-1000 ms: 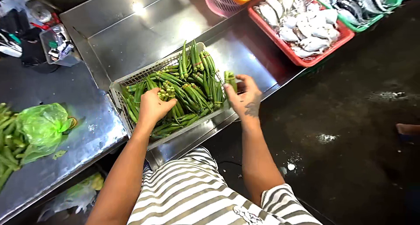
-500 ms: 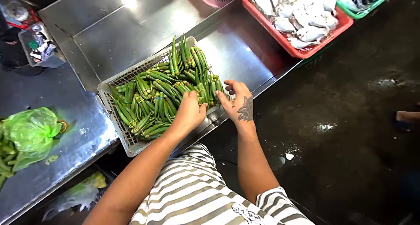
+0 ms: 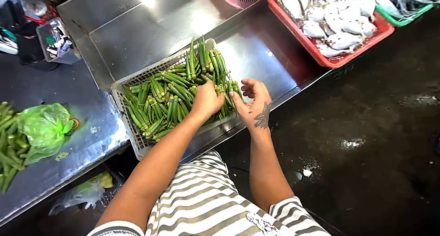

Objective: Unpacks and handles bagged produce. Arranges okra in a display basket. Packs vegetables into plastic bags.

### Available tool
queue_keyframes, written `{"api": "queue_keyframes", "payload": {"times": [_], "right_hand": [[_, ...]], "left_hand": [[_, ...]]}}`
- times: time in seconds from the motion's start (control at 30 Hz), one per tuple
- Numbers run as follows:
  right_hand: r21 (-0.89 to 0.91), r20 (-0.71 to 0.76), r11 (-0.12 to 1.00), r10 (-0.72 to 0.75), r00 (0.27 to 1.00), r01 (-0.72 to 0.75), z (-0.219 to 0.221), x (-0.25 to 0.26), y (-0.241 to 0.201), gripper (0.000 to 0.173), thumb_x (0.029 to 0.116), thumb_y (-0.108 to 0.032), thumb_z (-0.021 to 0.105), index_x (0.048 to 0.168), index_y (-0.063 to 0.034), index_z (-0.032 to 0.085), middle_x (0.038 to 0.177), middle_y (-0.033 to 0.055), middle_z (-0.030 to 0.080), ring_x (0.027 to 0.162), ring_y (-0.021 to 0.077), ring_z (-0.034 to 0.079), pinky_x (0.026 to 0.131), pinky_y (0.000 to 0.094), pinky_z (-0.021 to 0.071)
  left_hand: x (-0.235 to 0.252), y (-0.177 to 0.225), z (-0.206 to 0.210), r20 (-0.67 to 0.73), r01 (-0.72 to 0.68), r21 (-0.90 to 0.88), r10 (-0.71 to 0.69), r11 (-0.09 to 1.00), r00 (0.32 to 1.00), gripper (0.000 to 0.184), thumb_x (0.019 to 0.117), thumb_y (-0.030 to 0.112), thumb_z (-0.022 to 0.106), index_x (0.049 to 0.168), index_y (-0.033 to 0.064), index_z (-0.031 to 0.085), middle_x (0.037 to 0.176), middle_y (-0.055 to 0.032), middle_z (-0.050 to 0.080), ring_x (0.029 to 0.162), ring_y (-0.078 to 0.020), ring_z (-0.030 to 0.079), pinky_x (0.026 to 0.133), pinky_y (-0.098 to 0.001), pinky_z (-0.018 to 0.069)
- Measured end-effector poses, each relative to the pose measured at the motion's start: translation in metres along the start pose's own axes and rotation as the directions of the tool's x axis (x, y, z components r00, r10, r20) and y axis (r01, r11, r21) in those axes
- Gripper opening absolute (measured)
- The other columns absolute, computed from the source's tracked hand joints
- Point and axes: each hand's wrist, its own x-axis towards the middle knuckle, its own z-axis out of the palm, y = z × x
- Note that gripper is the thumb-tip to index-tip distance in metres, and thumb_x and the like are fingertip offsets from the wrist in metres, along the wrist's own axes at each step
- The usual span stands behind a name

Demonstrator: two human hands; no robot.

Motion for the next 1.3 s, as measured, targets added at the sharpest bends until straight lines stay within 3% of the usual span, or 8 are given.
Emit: {"api": "queue_keyframes", "payload": {"times": [0.1, 0.23, 0.47, 0.63, 0.77, 0.93, 1.13, 1.3], "right_hand": [[0.016, -0.020, 1.000, -0.009, 1.000, 0.009, 0.002, -0.005, 0.002, 0.044, 0.0922, -0.037, 0.071, 0.125, -0.0087, 0.066, 0.105, 0.0075, 0.066, 0.090, 0.0144, 0.063, 0.076, 0.0297, 0.0533], [0.028, -0.007, 1.000, -0.012, 1.000, 0.013, 0.006, -0.007, 0.003, 0.044, 0.0921, -0.038, 0.072, 0.125, -0.0089, 0.066, 0.104, 0.0072, 0.066, 0.091, 0.0139, 0.064, 0.078, 0.0295, 0.0542], [0.013, -0.026, 0.991, -0.137, 0.990, 0.137, 0.011, -0.005, -0.014, 0.036, 0.0939, -0.032, 0.071, 0.119, -0.0057, 0.068, 0.100, 0.0107, 0.067, 0.088, 0.0169, 0.065, 0.078, 0.0319, 0.0544], [0.149, 0.228, 0.972, -0.213, 0.950, 0.182, 0.047, -0.019, -0.068, 0.023, 0.0937, -0.022, 0.069, 0.107, -0.0044, 0.072, 0.095, 0.0102, 0.068, 0.080, 0.0196, 0.066, 0.069, 0.0382, 0.0589], [-0.234, 0.643, 0.972, 0.157, 0.750, -0.003, 0.118, -0.039, -0.121, 0.071, 0.0934, -0.052, 0.069, 0.145, -0.0071, 0.051, 0.123, 0.0239, 0.063, 0.095, 0.0396, 0.070, 0.077, 0.0582, 0.0590], [-0.446, 0.535, 0.894, 0.313, 0.784, -0.053, 0.174, -0.055, -0.131, 0.073, 0.0954, -0.043, 0.068, 0.147, -0.0053, 0.033, 0.112, 0.0263, 0.061, 0.079, 0.0393, 0.071, 0.061, 0.0536, 0.0584], [-0.155, 0.544, 0.964, 0.265, 0.796, -0.215, 0.123, -0.039, -0.127, 0.062, 0.0880, -0.030, 0.071, 0.140, -0.0121, 0.042, 0.089, 0.0162, 0.067, 0.076, 0.0358, 0.070, 0.059, 0.0555, 0.0554], [0.353, 0.410, 0.879, 0.163, 0.897, -0.321, 0.061, -0.013, -0.102, 0.059, 0.0921, -0.027, 0.070, 0.143, -0.0154, 0.043, 0.080, 0.0057, 0.069, 0.055, 0.0180, 0.062, 0.045, 0.0345, 0.0514]], "left_hand": [[-0.005, 0.006, -0.006, 0.061, 0.007, -0.062, -0.003, 0.998, 0.998, 0.034, 0.0911, 0.033, 0.075, 0.110, 0.0053, 0.067, 0.075, -0.0064, 0.069, 0.065, -0.0197, 0.069, 0.064, -0.0433, 0.0603], [-0.011, -0.001, 0.008, -0.005, -0.045, 0.013, 0.046, 0.999, 0.999, 0.038, 0.0940, 0.030, 0.070, 0.116, 0.0001, 0.063, 0.079, -0.0119, 0.068, 0.074, -0.0263, 0.069, 0.070, -0.0487, 0.0592], [-0.060, -0.038, -0.036, -0.261, -0.175, 0.101, 0.196, 0.979, 0.945, 0.038, 0.1007, 0.040, 0.064, 0.118, 0.0072, 0.066, 0.108, -0.0108, 0.068, 0.089, -0.0240, 0.069, 0.076, -0.0471, 0.0604], [-0.108, -0.133, -0.082, -0.302, 0.225, 0.462, -0.086, 0.858, 0.949, 0.050, 0.0925, 0.048, 0.072, 0.121, 0.0064, 0.067, 0.120, -0.0200, 0.064, 0.110, -0.0408, 0.064, 0.086, -0.0610, 0.0546], [-0.132, -0.173, -0.072, -0.114, 0.292, 0.561, -0.277, 0.775, 0.954, 0.043, 0.0974, 0.047, 0.066, 0.123, 0.0117, 0.070, 0.124, -0.0153, 0.066, 0.120, -0.0373, 0.060, 0.097, -0.0580, 0.0510], [-0.154, -0.188, -0.076, -0.197, 0.220, 0.439, -0.145, 0.871, 0.970, 0.042, 0.1011, 0.044, 0.058, 0.122, 0.0095, 0.069, 0.120, -0.0133, 0.068, 0.109, -0.0322, 0.068, 0.095, -0.0571, 0.0536], [-0.170, -0.194, -0.104, -0.375, -0.051, -0.047, 0.030, 0.998, 0.927, 0.038, 0.0860, 0.036, 0.080, 0.115, 0.0139, 0.072, 0.108, -0.0034, 0.065, 0.089, -0.0110, 0.067, 0.074, -0.0290, 0.0611], [-0.125, -0.149, -0.118, -0.349, -0.359, -0.198, 0.277, 0.912, 0.895, 0.039, 0.0806, 0.018, 0.084, 0.117, 0.0141, 0.070, 0.126, -0.0061, 0.058, 0.110, -0.0152, 0.064, 0.088, -0.0334, 0.0612]]}}
